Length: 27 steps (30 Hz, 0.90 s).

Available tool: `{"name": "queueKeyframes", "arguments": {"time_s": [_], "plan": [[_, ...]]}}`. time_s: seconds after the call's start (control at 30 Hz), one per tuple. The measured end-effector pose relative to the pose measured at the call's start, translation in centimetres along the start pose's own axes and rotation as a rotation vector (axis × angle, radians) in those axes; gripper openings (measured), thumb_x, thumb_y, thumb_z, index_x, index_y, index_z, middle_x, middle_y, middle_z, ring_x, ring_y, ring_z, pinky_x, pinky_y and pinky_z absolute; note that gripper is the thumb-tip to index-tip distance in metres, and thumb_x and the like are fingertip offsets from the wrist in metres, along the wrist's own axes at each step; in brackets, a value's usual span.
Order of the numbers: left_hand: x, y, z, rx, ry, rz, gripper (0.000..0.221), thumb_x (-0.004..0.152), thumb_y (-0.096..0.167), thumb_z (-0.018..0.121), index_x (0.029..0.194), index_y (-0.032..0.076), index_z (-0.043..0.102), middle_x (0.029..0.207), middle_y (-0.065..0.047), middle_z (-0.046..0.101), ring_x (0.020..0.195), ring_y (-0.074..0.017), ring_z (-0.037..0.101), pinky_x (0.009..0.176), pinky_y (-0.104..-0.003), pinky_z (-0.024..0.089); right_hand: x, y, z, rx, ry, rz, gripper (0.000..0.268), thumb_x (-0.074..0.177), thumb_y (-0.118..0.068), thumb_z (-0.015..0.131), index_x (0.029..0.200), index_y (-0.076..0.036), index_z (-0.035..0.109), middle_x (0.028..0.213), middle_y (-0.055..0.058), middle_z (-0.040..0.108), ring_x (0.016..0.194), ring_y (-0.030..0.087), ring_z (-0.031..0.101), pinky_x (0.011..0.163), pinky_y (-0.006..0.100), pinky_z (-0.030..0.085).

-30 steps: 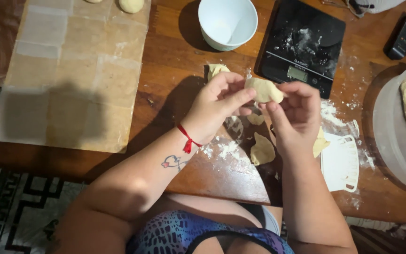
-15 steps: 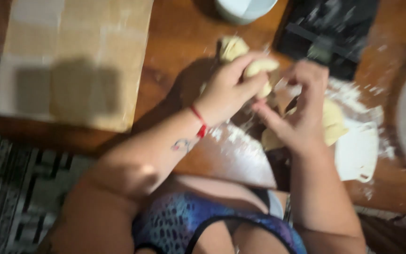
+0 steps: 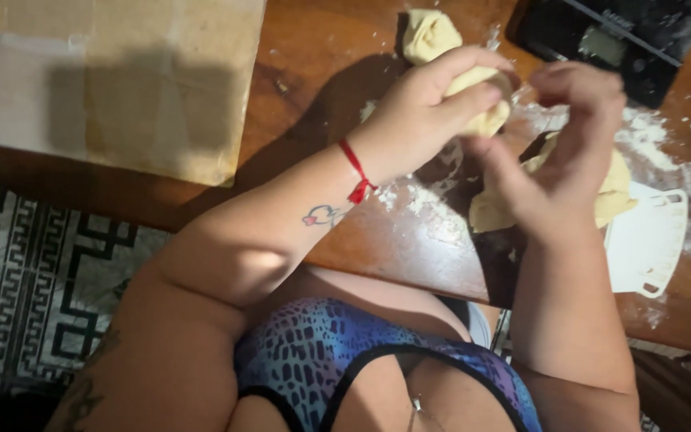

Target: Weighing dough pieces on a scale, rolling them into balls, and placing them on a tray lined with parchment paper.

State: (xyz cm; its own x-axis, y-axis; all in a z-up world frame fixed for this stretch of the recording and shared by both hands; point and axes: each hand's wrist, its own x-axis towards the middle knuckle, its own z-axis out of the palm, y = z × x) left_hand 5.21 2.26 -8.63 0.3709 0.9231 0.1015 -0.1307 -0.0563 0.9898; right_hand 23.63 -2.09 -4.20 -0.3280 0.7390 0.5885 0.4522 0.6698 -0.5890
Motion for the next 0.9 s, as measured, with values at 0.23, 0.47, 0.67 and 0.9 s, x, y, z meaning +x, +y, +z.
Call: {"name": "queueKeyframes", "arguments": {"time_s": [0.23,0.47,0.67,0.9], "plan": [[-0.4,2.7,0.1,-0.027,-0.013,0.015,0.069,0.107,0.061,0.037,0.144,0.008,0.062,0.133,-0.013,0.074,0.105,-0.0194,0.074,0.085,-0.025,0.062,0.1,0.0,-0.2,-0.003,-0.135,-0.017,0.026,0.112,-0.016,0.065,0.133,0.000,0.063,0.149,0.018,0.058,0.145,0.032,0.054,0.130,0.052,0.045],[-0.7,4.8,-0.1,-0.171,-0.061,-0.147,0.066,0.089,0.041,0.077,0.137,0.004,0.050,0.111,-0.016,0.076,0.084,-0.0188,0.077,0.072,-0.028,0.069,-0.8,0.9,-0.1,0.451,0.168,0.399,0.023,0.115,-0.021,0.066,0.128,-0.006,0.053,0.115,0.011,0.066,0.096,0.016,0.065,0.089,0.027,0.057],[-0.5,3.8,-0.1,-0.244,0.144,-0.089,0.048,0.094,0.030,0.079,0.134,0.006,0.066,0.136,-0.012,0.071,0.124,-0.0215,0.070,0.107,-0.032,0.062,-0.6,0.0,0.2,0.482,0.159,0.374,0.030,0.110,-0.004,0.071,0.137,-0.001,0.058,0.132,0.016,0.069,0.116,0.022,0.073,0.101,0.030,0.067],[-1.0,2.3,0.3,-0.175,-0.013,-0.024,0.049,0.097,0.030,0.081,0.140,0.013,0.065,0.135,-0.004,0.070,0.123,-0.0149,0.067,0.110,-0.029,0.060,0.1,-0.3,-0.5,-0.039,0.043,0.126,0.012,0.112,-0.011,0.075,0.116,-0.003,0.068,0.116,0.014,0.059,0.112,0.026,0.057,0.089,0.033,0.049]]}}
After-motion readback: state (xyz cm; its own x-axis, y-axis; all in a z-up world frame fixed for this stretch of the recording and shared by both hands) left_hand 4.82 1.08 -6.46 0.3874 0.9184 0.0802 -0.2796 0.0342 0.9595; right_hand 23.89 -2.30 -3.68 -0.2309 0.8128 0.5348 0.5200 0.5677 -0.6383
